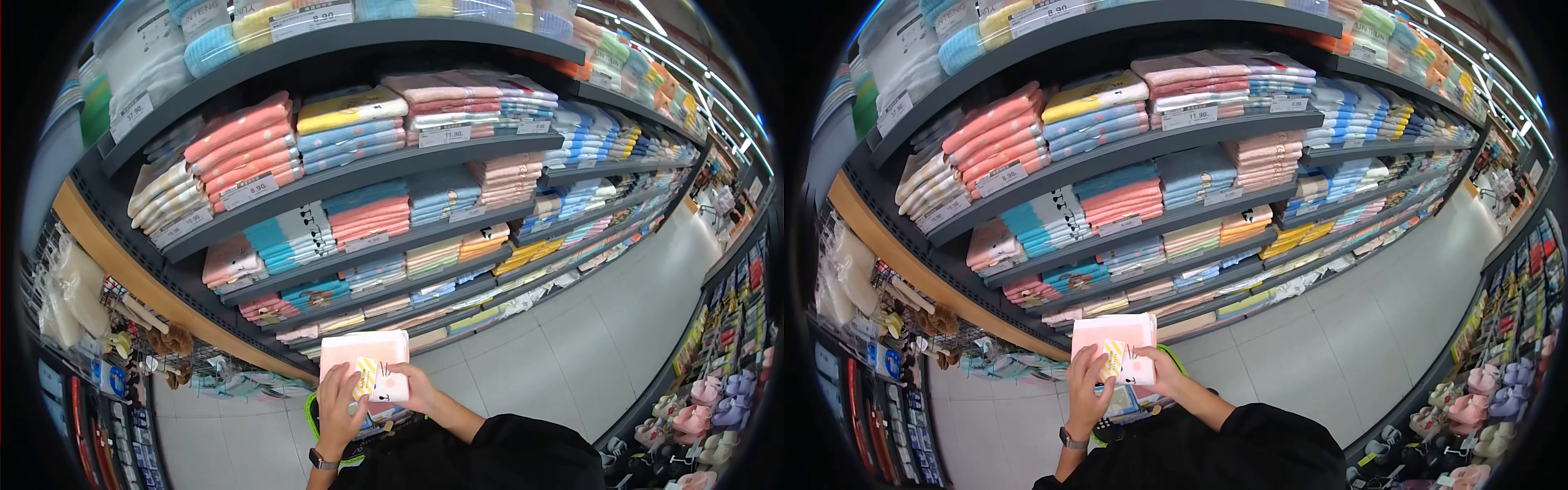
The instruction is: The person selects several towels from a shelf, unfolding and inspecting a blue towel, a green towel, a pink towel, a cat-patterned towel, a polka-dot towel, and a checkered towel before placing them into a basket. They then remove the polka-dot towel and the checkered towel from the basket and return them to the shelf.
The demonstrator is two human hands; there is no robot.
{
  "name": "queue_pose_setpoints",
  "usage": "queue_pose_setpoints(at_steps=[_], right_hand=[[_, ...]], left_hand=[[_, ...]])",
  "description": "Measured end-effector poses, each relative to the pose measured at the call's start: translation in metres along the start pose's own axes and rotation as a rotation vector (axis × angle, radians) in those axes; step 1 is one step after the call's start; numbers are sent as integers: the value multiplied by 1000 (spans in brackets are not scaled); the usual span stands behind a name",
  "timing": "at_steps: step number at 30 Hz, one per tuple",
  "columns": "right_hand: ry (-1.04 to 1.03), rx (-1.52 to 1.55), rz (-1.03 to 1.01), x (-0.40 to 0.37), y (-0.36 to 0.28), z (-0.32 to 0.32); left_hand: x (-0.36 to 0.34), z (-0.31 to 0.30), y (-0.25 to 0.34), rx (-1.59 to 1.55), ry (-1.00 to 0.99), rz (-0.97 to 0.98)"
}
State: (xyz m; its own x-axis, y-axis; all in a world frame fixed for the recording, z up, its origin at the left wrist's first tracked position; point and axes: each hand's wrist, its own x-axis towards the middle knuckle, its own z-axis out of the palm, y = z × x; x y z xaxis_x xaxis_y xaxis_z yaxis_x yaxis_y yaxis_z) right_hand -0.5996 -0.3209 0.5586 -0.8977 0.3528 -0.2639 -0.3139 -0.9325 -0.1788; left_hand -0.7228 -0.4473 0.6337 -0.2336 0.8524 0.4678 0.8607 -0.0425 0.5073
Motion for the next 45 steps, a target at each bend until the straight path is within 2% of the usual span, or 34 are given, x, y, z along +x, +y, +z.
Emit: queue_pose_setpoints(at_steps=[6, 13, 16, 18, 20, 21, 22, 24, 27, 31, 33, 34, 36, 38, 40, 45], right_hand=[[26, -22, 40, -1, 1, 8], [-19, 37, 37, -6, -9, 10], [-13, 55, 7, -5, -12, 11], [4, 71, 7, -5, -12, 10], [1, 74, 9, -5, -13, 6], [-2, 70, 7, -6, -11, 7], [-9, 62, 2, -7, -11, 10], [2, 25, 17, -9, -10, 15], [-1, -53, -23, -6, -7, 13], [8, -69, -9, -5, -7, 12], [-12, -91, 5, -9, -9, 15], [-7, -90, -6, -9, -11, 16], [15, -49, -33, -11, -13, 16], [52, -47, -49, -11, -14, 15], [86, -52, -60, -12, -16, 14], [17, -107, -94, -18, -13, 19]], left_hand=[[1, 2, -3, 69, 43, -34], [3, -8, -4, -17, 112, -55], [-2, -5, -18, -53, 166, -159], [-11, 7, -38, -388, 240, -386], [-10, 4, -41, -826, 190, -550], [-6, -4, -37, -872, 121, -647], [-6, 3, -40, -1006, 173, -692], [-7, -3, -34, -1115, 93, -720], [-7, -1, -34, -1012, 166, -713], [-11, -3, -35, -957, 152, -734], [-15, -2, -40, -916, 148, -824], [-15, -1, -41, -922, 137, -821], [-10, -2, -38, -173, 352, -307], [-10, -13, -25, -130, 301, -282], [-5, -16, -13, 45, 183, -26], [14, -8, 15, 1, 80, 4]])
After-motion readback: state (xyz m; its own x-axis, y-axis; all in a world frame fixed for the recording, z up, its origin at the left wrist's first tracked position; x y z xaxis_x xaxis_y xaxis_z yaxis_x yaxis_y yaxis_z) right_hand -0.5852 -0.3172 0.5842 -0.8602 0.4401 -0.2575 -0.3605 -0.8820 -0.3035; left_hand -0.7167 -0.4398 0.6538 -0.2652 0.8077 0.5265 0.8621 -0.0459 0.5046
